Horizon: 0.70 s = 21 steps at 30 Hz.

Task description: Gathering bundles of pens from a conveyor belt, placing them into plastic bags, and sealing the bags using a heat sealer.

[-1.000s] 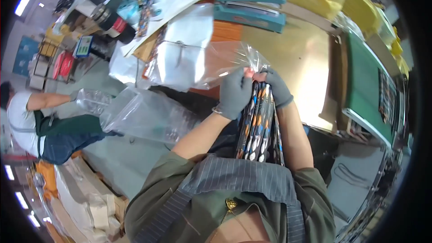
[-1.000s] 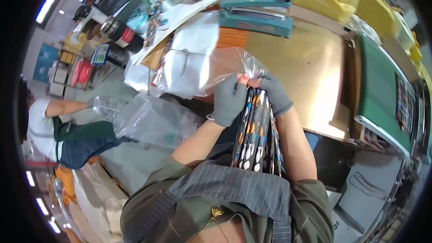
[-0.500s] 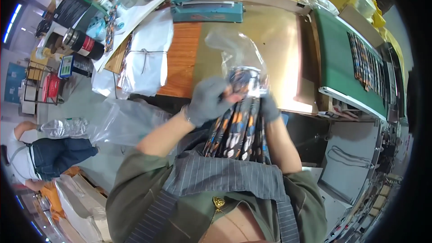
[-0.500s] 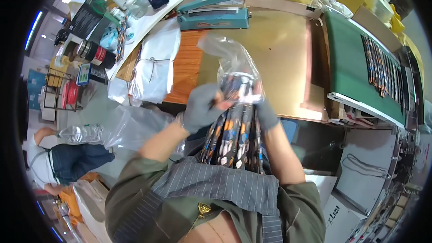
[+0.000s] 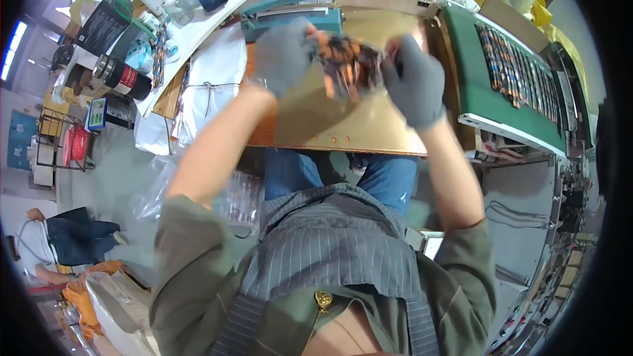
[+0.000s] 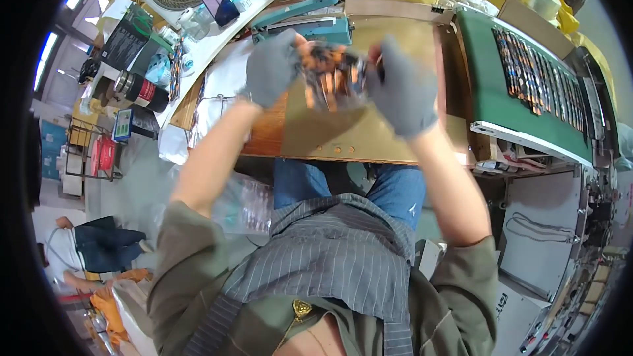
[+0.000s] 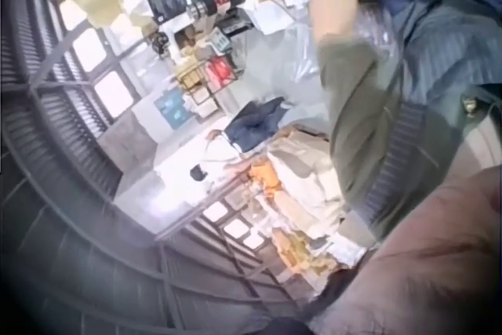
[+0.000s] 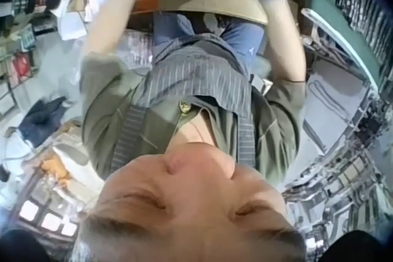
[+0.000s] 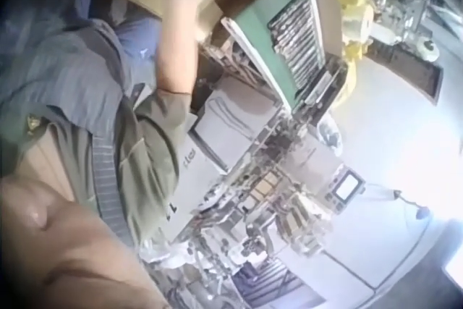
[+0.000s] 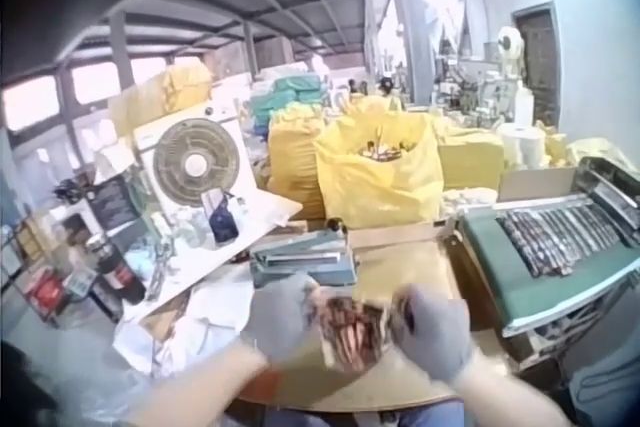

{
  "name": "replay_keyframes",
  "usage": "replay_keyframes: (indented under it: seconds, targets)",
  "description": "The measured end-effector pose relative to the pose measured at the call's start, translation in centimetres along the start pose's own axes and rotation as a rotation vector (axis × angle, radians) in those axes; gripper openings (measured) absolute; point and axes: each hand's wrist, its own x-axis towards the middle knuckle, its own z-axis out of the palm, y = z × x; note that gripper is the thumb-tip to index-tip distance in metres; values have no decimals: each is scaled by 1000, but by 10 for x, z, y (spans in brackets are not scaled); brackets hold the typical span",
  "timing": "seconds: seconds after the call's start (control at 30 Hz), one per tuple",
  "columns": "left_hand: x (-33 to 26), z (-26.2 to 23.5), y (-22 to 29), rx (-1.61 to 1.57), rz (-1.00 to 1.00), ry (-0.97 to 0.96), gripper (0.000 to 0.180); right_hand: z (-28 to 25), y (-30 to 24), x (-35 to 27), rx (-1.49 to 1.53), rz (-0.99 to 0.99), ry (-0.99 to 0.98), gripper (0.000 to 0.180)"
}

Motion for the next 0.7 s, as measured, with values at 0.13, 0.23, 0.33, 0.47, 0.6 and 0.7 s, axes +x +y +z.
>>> replay_keyframes:
  seconds: [0.13,0.23,0.33,0.47,0.6,0.7]
  targets:
    - [35,-25,20,-333,-422,-786,20,-34,29,53,-187,137,-322,9]
    - [45,-12,15,23,142,53,23,-28,48,60,75,231,-104,17]
    - [45,-6,26,-107,13,-240,25,-22,85,61,97,345,-355,9]
    - [34,-18,29,-293,45,-254,25,-41,68,58,453,514,-377,10]
    - [33,-27,36,-375,12,-307,25,-58,69,71,248,452,-501,25]
    - [26,-57,55,-606,-90,-308,24,-73,5,70,147,-19,-124,29]
